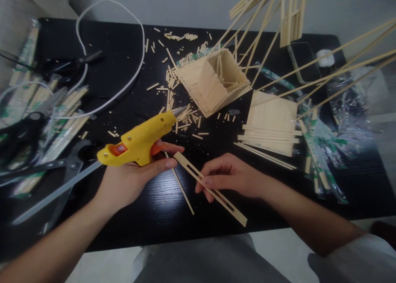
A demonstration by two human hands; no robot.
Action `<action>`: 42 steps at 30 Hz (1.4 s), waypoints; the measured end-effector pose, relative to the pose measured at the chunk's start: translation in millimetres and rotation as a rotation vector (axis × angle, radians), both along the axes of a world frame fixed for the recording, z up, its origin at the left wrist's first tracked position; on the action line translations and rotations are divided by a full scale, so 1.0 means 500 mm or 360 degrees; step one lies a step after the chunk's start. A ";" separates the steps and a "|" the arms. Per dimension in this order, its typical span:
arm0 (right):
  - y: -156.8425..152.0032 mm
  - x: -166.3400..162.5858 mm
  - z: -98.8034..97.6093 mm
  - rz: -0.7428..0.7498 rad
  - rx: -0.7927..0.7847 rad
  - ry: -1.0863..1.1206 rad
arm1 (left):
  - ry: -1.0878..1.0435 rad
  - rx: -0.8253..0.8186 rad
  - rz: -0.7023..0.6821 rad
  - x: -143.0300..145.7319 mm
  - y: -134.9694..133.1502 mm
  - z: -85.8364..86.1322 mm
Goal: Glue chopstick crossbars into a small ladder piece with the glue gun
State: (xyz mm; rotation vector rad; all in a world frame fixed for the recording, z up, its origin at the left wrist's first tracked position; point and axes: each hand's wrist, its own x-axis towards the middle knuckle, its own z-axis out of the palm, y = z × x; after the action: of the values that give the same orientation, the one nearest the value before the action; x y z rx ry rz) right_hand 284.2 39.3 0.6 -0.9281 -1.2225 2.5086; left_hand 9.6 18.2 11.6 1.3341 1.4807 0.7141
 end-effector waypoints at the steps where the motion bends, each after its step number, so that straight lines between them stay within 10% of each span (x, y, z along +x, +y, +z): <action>1: 0.000 0.000 0.000 0.0009 -0.0002 0.0002 | -0.0014 -0.0002 -0.0002 0.000 0.000 0.000; 42: -0.002 0.001 -0.001 0.0096 -0.0040 0.0037 | -0.0538 -0.0213 -0.0016 0.021 -0.005 0.005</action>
State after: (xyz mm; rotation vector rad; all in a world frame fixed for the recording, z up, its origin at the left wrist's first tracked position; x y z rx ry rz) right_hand 284.7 38.3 0.1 -0.8778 -1.2325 2.5797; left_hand 19.9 15.7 14.1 1.0591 1.2271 0.7773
